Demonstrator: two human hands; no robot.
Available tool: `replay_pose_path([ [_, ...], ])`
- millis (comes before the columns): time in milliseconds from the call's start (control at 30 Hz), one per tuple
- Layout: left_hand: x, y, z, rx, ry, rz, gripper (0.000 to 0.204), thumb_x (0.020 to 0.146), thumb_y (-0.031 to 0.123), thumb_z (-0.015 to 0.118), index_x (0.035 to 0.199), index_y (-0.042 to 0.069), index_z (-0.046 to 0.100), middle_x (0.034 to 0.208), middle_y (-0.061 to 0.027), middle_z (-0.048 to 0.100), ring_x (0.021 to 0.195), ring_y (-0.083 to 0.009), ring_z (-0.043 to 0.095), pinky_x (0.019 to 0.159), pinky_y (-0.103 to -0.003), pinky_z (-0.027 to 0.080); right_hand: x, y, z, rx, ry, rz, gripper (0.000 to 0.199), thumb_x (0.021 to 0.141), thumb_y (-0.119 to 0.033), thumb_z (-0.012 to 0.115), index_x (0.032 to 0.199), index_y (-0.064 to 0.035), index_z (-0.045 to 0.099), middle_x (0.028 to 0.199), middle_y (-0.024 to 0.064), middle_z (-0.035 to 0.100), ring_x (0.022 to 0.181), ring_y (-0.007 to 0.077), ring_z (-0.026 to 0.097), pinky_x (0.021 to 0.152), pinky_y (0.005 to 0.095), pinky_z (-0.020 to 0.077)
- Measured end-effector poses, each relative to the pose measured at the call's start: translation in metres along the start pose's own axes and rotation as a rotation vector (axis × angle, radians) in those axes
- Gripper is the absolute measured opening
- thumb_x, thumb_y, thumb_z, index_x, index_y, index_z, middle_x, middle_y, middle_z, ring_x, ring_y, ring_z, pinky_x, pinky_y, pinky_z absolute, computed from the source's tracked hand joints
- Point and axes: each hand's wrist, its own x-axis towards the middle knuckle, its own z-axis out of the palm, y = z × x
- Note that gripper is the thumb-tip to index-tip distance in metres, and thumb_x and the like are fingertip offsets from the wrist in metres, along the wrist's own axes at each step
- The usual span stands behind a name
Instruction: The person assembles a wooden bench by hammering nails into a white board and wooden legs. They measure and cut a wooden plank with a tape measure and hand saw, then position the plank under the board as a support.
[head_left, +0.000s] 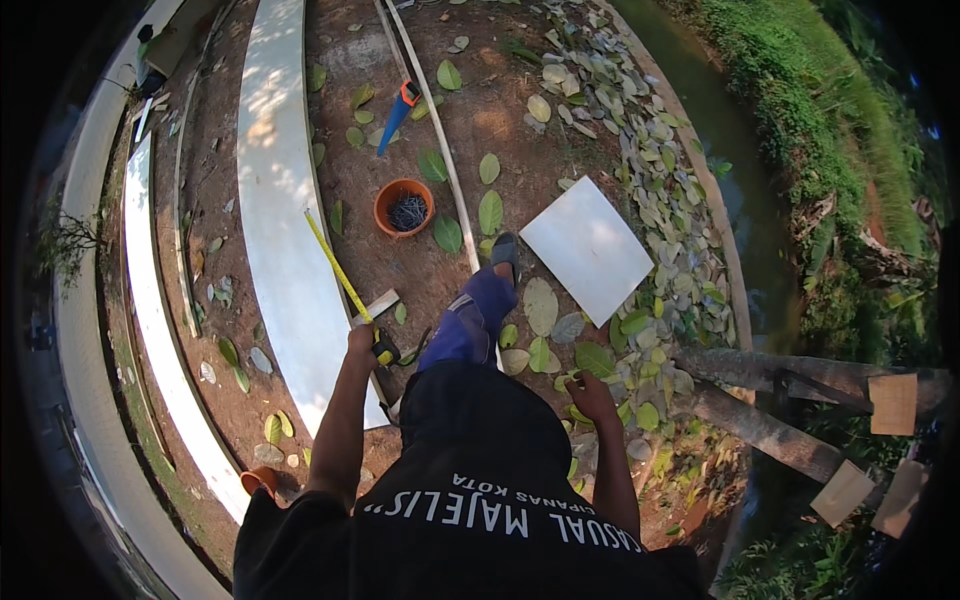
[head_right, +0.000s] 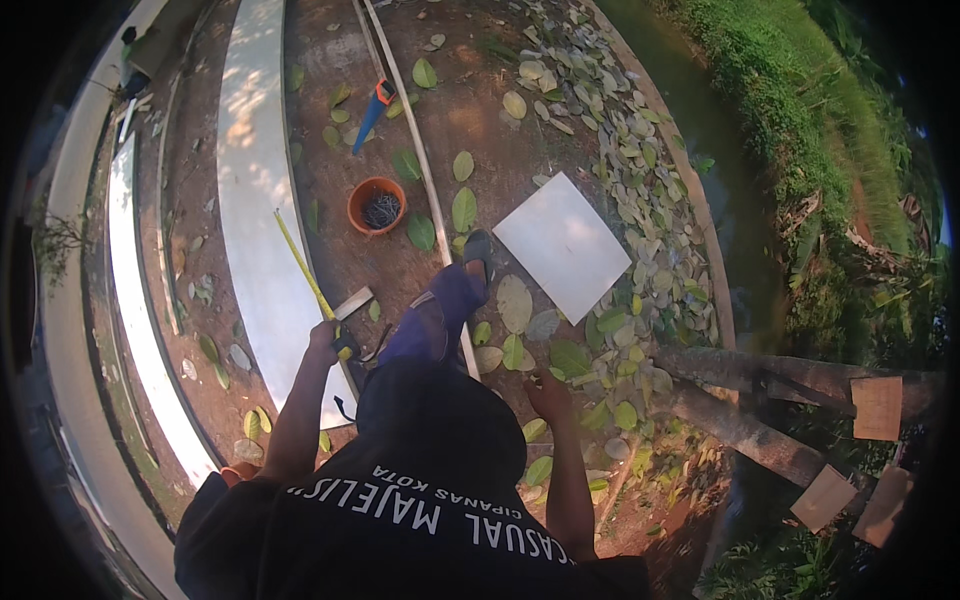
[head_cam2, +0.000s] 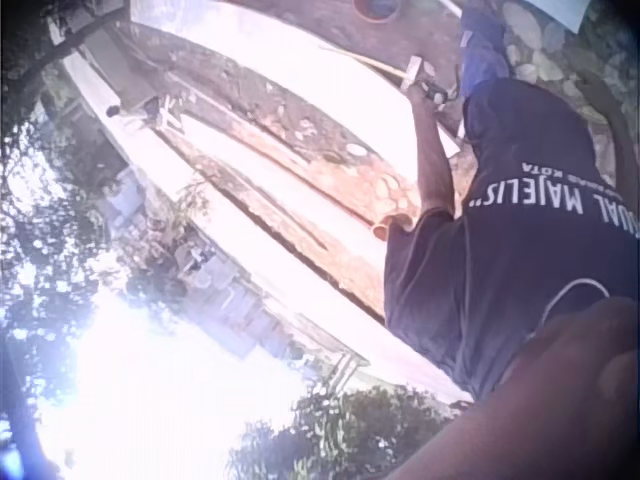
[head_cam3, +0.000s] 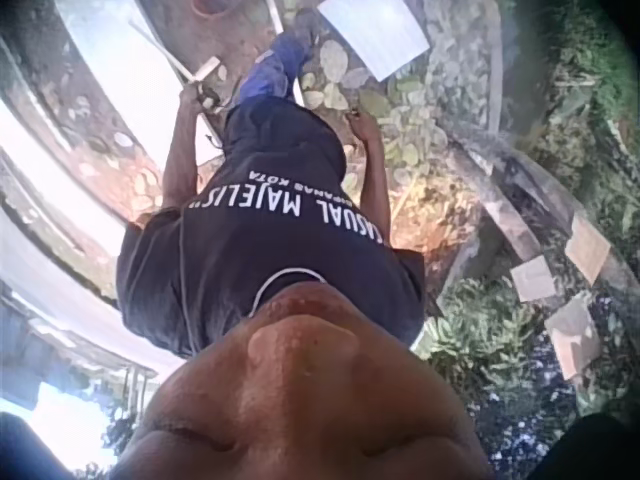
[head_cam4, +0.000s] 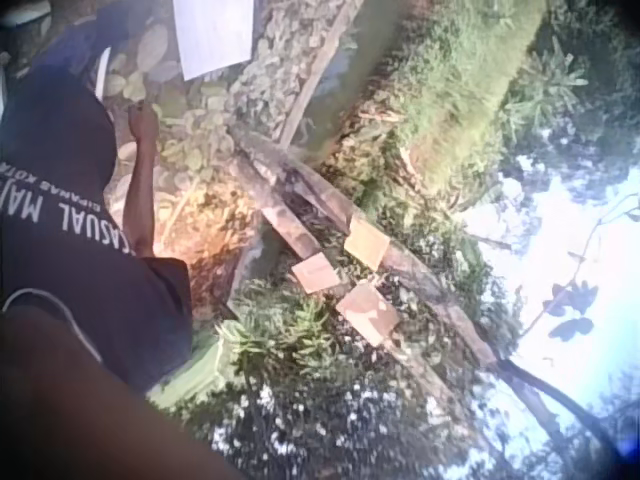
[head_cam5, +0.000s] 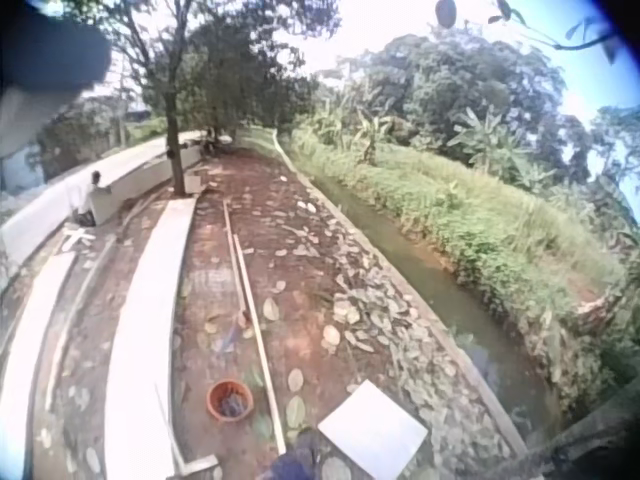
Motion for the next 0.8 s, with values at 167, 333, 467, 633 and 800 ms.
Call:
replay_pose_path([
  [167, 0.088, -0.027, 0.039, 0.302, -0.032, -0.153, 0.016, 0.097, 0.018, 0.054, 0.088, 0.006, 0.06, 0.075, -0.0104, 0.061, 0.063, -0.0264, 0.062, 0.057, -0.043, 0.053, 0.114, -0.053, -0.06, 0.123, 0.011, 0.025, 0.05, 0.093, -0.04, 0.066, 0.123, 0.0003, 0.065, 0.115, 0.0251, 0.071, 0.111, 0.0396, 0.068, 0.094, 0.0458, 0.052],
  [333, 0.203, -0.033, 0.092, 0.521, -0.182, -0.052, 0.018, 0.097, 0.019, 0.056, 0.09, 0.004, 0.063, 0.076, -0.0114, 0.063, 0.064, -0.0248, 0.064, 0.057, -0.04, 0.052, 0.232, -0.109, -0.117, -0.004, -0.169, 0.067, 0.051, 0.094, -0.039, 0.066, 0.122, 0.0032, 0.065, 0.114, 0.025, 0.071, 0.111, 0.0371, 0.068, 0.098, 0.042, 0.0509],
  [467, 0.21, 0.077, 0.204, 0.423, -0.132, -0.086, 0.018, 0.099, 0.017, 0.054, 0.095, 0.001, 0.063, 0.079, -0.0118, 0.064, 0.066, -0.0234, 0.065, 0.059, -0.038, 0.054, 0.3, -0.159, -0.198, 0.071, -0.039, 0.149, 0.058, 0.094, -0.049, 0.064, 0.117, 0.0049, 0.067, 0.111, 0.0257, 0.071, 0.103, 0.0378, 0.069, 0.094, 0.0431, 0.0512],
  [633, 0.11, 0.291, 0.328, 0.364, -0.275, -0.092, 0.018, 0.101, 0.014, 0.052, 0.102, -0.002, 0.062, 0.088, -0.0116, 0.066, 0.07, -0.0201, 0.066, 0.064, -0.036, 0.057, 0.39, -0.206, -0.249, -0.153, -0.189, 0.139, 0.06, 0.099, -0.054, 0.052, 0.106, 0.0031, 0.069, 0.105, 0.0306, 0.069, 0.105, 0.0463, 0.066, 0.091, 0.0506, 0.05],
  [800, 0.12, 0.339, 0.374, 0.682, -0.393, -0.143, 0.028, 0.099, 0.018, 0.055, 0.117, -0.001, 0.068, 0.109, -0.0101, 0.07, 0.096, -0.0173, 0.068, 0.084, -0.033, 0.056, 0.492, -0.278, -0.3, -0.114, -0.352, -0.094, 0.049, 0.103, -0.041, 0.053, 0.097, 0.0047, 0.07, 0.089, 0.0228, 0.072, 0.085, 0.0291, 0.069, 0.078, 0.0439, 0.0492],
])
